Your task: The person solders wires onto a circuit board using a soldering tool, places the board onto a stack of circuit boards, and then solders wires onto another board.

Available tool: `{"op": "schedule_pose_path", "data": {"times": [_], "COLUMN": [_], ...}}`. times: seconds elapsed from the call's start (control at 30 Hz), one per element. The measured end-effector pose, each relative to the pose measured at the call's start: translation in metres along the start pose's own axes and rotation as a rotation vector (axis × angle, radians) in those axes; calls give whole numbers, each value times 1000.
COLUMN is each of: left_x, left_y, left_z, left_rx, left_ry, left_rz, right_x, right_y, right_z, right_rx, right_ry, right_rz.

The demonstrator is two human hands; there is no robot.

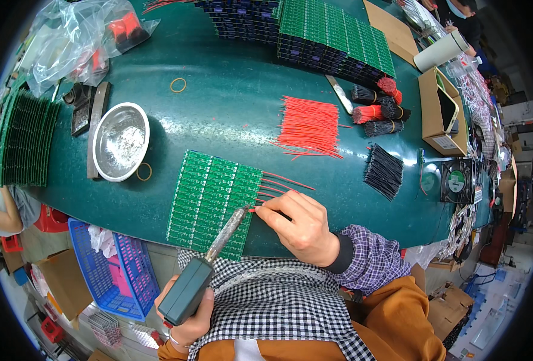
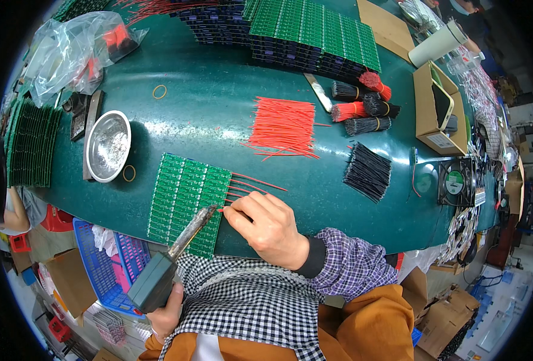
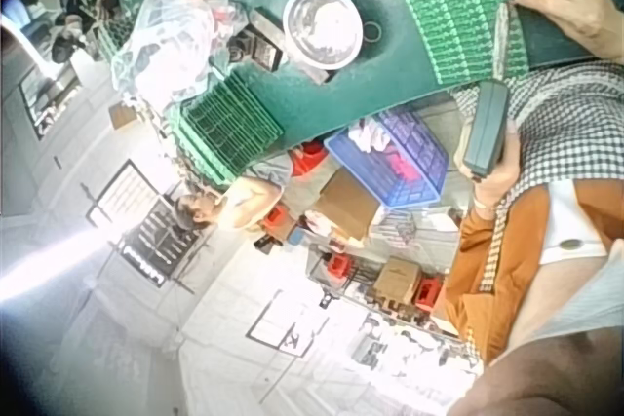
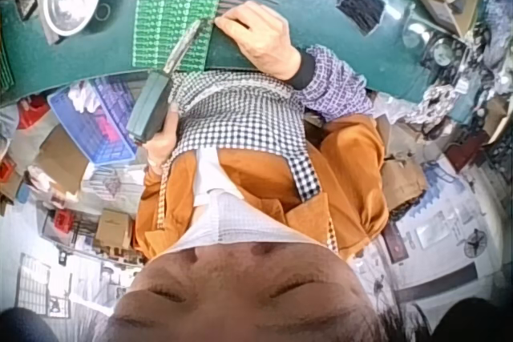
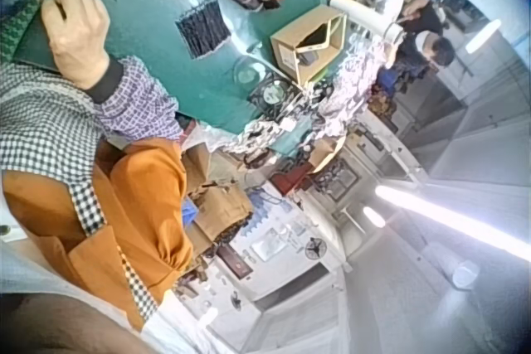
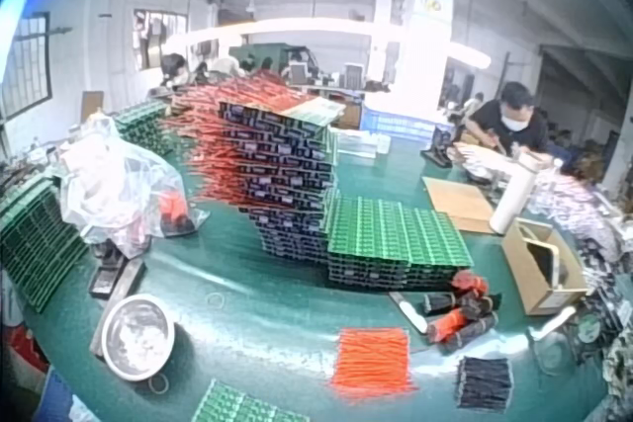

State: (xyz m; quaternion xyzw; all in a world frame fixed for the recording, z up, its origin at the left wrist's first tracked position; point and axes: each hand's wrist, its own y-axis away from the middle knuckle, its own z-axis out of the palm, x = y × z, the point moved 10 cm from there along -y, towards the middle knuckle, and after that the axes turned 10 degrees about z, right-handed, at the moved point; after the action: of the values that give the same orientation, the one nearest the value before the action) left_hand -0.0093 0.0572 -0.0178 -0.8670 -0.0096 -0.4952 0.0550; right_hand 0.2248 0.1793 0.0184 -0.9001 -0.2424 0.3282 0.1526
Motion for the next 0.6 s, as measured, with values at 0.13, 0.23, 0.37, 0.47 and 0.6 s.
{"op": "schedule_pose_path", "data": {"times": [0.13,0.23,0.37,0.47,0.6], "left_x": [0,3,4,2,-7], "left_y": [-1,-4,-4,2,8], "left_z": [3,5,4,1,-3], "left_rx": [-23,-35,-40,-19,-7], "left_ry": [-2,-4,-25,-18,-2], "left_rz": [-23,-21,12,6,-79], "right_x": [0,0,-1,-1,-1], "right_y": [0,0,-1,-1,-1], "right_z": [0,0,0,-1,-1], "right_rx": [-2,0,-1,3,5], "right_ry": [-1,4,1,1,3], "right_rz": [-1,0,0,0,2]}}
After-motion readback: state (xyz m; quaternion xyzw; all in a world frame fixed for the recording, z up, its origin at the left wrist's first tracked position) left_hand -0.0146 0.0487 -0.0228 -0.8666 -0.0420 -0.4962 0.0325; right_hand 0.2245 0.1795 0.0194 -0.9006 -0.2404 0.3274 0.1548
